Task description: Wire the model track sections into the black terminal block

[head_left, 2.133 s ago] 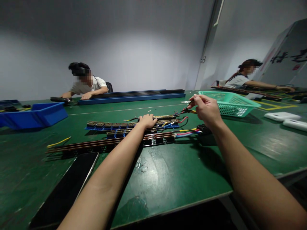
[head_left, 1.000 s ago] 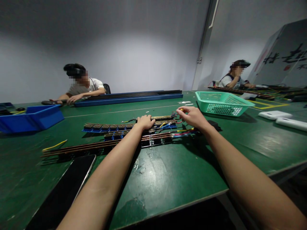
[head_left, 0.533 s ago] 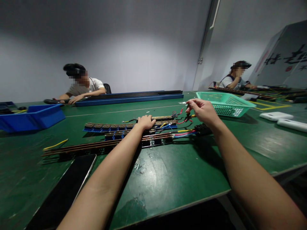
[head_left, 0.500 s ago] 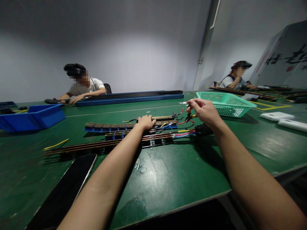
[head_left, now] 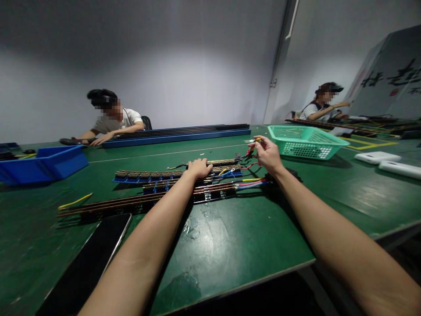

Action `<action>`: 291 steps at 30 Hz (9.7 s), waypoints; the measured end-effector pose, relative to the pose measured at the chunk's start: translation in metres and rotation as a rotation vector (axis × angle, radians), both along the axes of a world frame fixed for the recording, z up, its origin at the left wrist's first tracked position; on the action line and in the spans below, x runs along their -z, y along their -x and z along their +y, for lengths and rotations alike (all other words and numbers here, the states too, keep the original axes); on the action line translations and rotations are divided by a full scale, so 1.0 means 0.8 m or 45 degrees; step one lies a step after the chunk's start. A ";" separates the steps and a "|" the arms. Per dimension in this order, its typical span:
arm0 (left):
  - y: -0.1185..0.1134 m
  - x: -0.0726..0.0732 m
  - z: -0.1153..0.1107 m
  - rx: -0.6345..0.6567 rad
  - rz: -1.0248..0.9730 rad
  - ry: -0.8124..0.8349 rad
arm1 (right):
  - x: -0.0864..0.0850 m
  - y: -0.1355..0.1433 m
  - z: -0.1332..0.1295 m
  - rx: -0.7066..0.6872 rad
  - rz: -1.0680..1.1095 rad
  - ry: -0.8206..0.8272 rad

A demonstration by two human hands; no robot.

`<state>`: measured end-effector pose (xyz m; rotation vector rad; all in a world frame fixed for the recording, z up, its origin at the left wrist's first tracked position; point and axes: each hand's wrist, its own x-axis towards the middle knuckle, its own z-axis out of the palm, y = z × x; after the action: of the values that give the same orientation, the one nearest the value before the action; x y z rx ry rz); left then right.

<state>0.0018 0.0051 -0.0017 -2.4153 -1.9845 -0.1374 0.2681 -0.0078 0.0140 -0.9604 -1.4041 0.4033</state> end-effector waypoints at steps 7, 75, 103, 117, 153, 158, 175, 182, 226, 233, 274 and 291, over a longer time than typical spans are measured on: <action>0.000 0.001 0.000 -0.007 0.004 -0.005 | -0.001 0.002 -0.002 -0.077 0.041 0.055; -0.001 0.000 0.000 -0.002 -0.005 -0.004 | -0.046 0.051 -0.099 0.203 -0.020 -0.471; 0.000 0.005 0.004 -0.003 0.001 -0.015 | 0.035 0.028 -0.238 0.047 0.309 -0.414; 0.001 0.005 0.005 -0.007 -0.016 -0.004 | 0.035 0.026 -0.246 -0.067 0.325 -0.388; 0.000 0.005 0.004 -0.001 -0.028 -0.017 | 0.063 0.047 -0.232 0.304 -1.468 0.046; 0.001 0.006 0.005 0.001 -0.017 -0.027 | 0.056 0.041 -0.234 0.117 -1.199 0.208; 0.001 0.006 0.006 -0.006 -0.016 -0.025 | 0.032 0.028 -0.229 -0.557 0.183 0.645; 0.002 0.008 0.008 -0.001 -0.016 -0.021 | 0.045 0.049 -0.233 -0.194 -0.919 0.405; 0.001 0.003 0.002 -0.001 -0.017 -0.019 | 0.056 0.064 -0.265 -0.029 -0.325 0.413; 0.000 0.002 -0.001 -0.004 -0.020 -0.010 | 0.050 0.061 -0.283 -0.127 0.323 0.488; 0.000 0.002 -0.002 0.004 -0.036 -0.024 | -0.023 0.105 -0.141 -0.532 -0.358 0.155; -0.002 0.002 -0.001 -0.013 -0.013 -0.017 | -0.073 0.040 -0.139 -0.787 0.478 0.385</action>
<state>0.0036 0.0043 -0.0033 -2.4010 -1.9931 -0.1631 0.2362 -0.1187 0.0724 -0.6193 -1.2863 1.2211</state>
